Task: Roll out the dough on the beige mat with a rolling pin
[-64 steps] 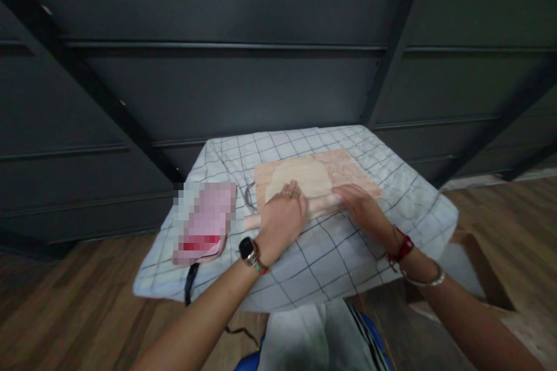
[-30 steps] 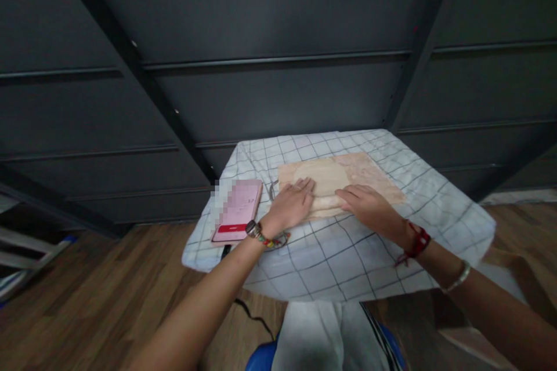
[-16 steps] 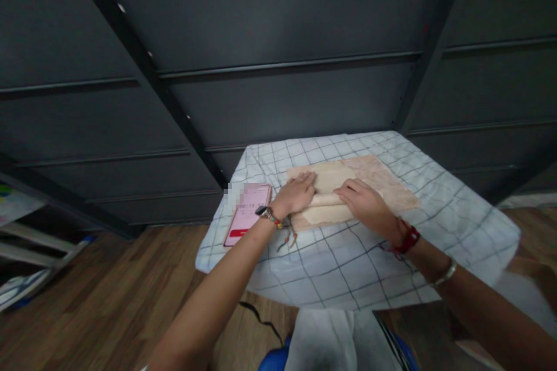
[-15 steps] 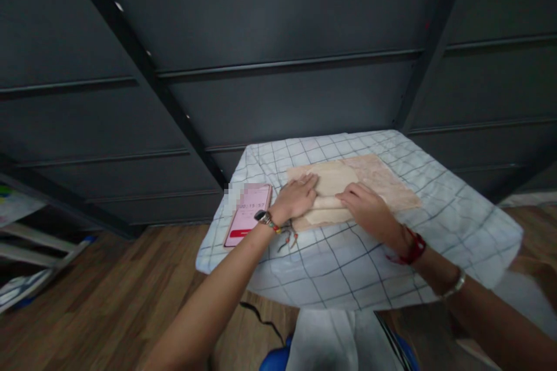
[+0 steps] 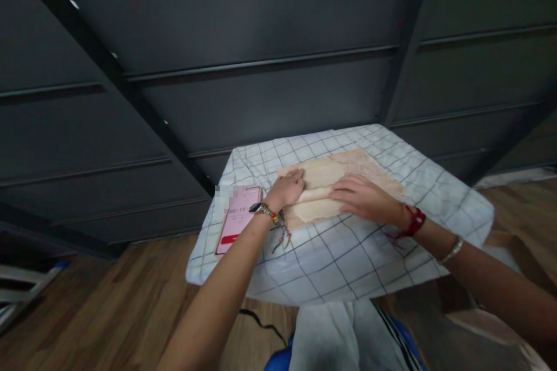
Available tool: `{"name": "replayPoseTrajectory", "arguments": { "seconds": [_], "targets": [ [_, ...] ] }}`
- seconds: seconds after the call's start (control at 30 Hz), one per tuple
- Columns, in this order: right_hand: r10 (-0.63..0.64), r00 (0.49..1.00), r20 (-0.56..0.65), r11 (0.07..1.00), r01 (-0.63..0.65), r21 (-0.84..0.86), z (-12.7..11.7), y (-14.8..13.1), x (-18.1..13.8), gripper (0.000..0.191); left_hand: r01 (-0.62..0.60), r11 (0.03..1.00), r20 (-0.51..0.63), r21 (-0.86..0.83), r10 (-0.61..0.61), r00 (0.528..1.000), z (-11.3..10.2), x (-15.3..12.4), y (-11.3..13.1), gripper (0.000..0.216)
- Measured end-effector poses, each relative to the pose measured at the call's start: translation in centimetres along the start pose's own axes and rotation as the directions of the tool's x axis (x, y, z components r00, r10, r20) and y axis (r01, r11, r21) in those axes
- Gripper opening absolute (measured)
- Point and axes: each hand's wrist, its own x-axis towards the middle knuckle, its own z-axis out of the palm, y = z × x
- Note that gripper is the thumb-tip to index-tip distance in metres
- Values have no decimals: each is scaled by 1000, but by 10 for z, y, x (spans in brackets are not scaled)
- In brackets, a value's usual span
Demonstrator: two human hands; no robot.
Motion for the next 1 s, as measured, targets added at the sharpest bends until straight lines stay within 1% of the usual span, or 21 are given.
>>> {"name": "replayPoseTrajectory", "arguments": {
  "seconds": [0.1,0.17,0.23,0.33,0.43,0.53,0.6,0.7,0.9,1.0],
  "targets": [
    [-47,997,61,995,53,-89,-2,-11,-17,22,19,999,33,-26,-18,999,-1,0,0,50],
    [-33,995,97,987,48,-153,-1,-18,-20,18,24,999,41,-37,-23,999,-3,1,1,50],
    [-20,991,134,977,47,-207,2,-23,-16,16,33,999,48,-40,-31,998,-5,1,2,50],
    [-52,986,157,963,91,-254,10,-29,-4,16,45,998,43,-35,-43,998,-7,-2,4,50],
    [-108,986,126,958,137,-252,16,-31,3,20,47,998,19,-34,-46,999,-6,-5,6,48],
    [-165,982,91,949,183,-257,19,-31,1,24,38,999,-4,-37,-38,999,-5,-5,5,45],
    [-179,980,83,943,195,-269,19,-31,-1,25,37,999,-8,-39,-38,999,-4,-5,5,43],
    [-172,981,90,942,190,-278,20,-32,-2,23,50,998,-20,-42,-51,998,-4,-4,5,41],
    [-237,965,114,926,260,-273,25,-36,4,24,64,997,-45,-34,-65,997,-7,-7,8,36],
    [-220,966,138,935,249,-252,24,-37,3,26,57,998,-63,-30,-59,996,-8,-7,7,33]
  ]
}}
